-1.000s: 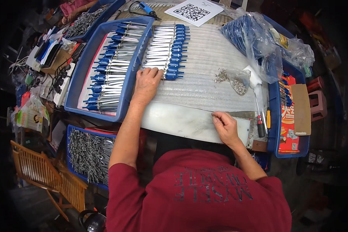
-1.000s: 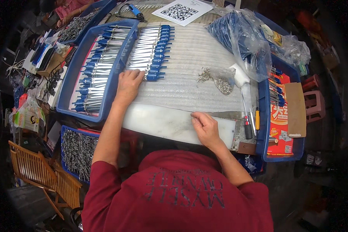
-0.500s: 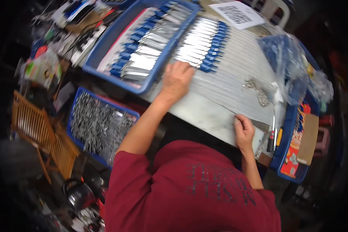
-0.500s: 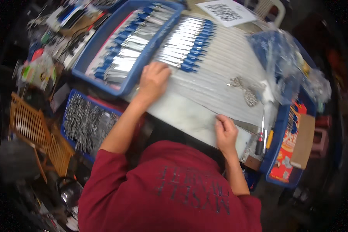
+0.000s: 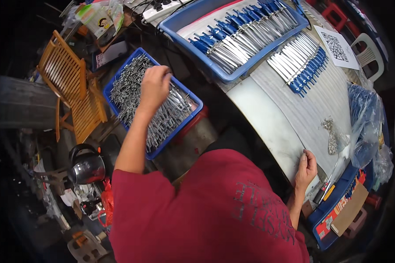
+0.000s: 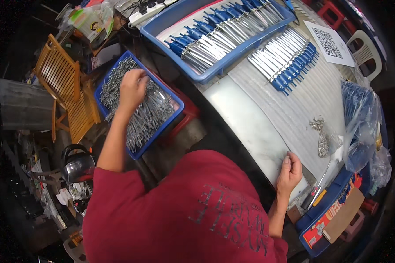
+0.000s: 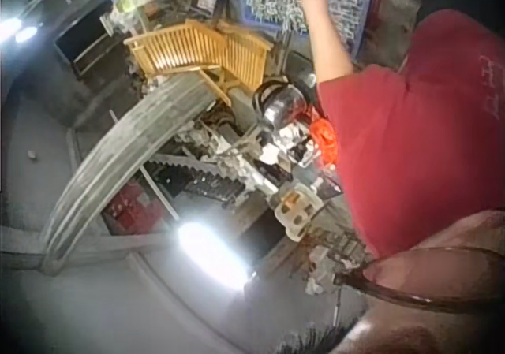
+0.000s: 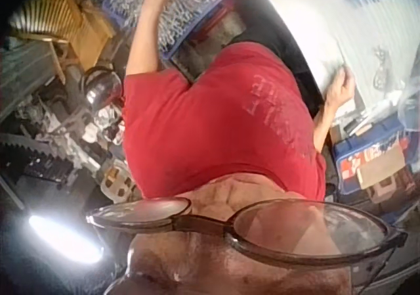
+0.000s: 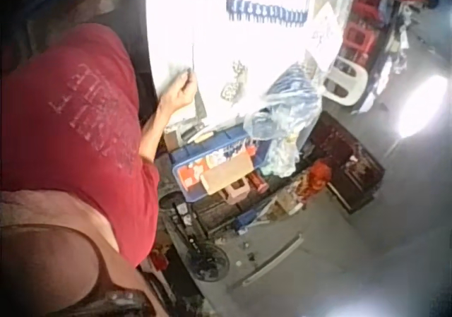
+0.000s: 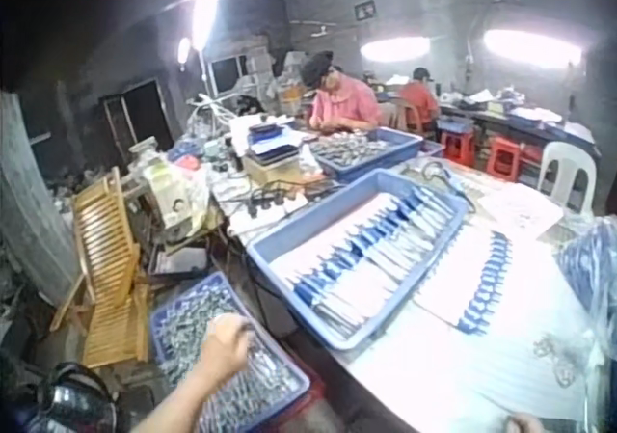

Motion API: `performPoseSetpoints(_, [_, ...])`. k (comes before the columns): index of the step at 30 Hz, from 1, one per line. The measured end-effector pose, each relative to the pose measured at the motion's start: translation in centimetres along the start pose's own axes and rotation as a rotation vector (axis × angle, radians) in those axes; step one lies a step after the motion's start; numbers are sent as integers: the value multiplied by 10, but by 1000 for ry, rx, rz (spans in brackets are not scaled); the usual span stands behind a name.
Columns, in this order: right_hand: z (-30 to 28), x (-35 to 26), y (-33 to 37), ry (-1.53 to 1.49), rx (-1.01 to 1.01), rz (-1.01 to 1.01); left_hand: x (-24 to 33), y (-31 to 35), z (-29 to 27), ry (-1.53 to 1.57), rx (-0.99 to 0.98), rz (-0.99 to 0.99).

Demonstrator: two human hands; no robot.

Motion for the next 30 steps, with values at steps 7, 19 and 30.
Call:
performPoseSetpoints(7, [-1, -1, 2, -19, 12, 15, -64, 86, 20, 144, -334, -359])
performPoseSetpoints(19, [-4, 2, 0, 45, 26, 2, -81, 151, 9, 233, -522, -531])
performPoseSetpoints(30, [-2, -3, 0, 51, 33, 8, -88, 206, -10, 206, -653, -662])
Point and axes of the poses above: each hand's wrist, its own y-axis away from the middle knuckle, its own z-axis out of the palm, x = y × z, the point moved 10 cm from there along -y, towards the middle knuckle, and after that the axes turned 13 degrees about z, right-handed, at the moved point
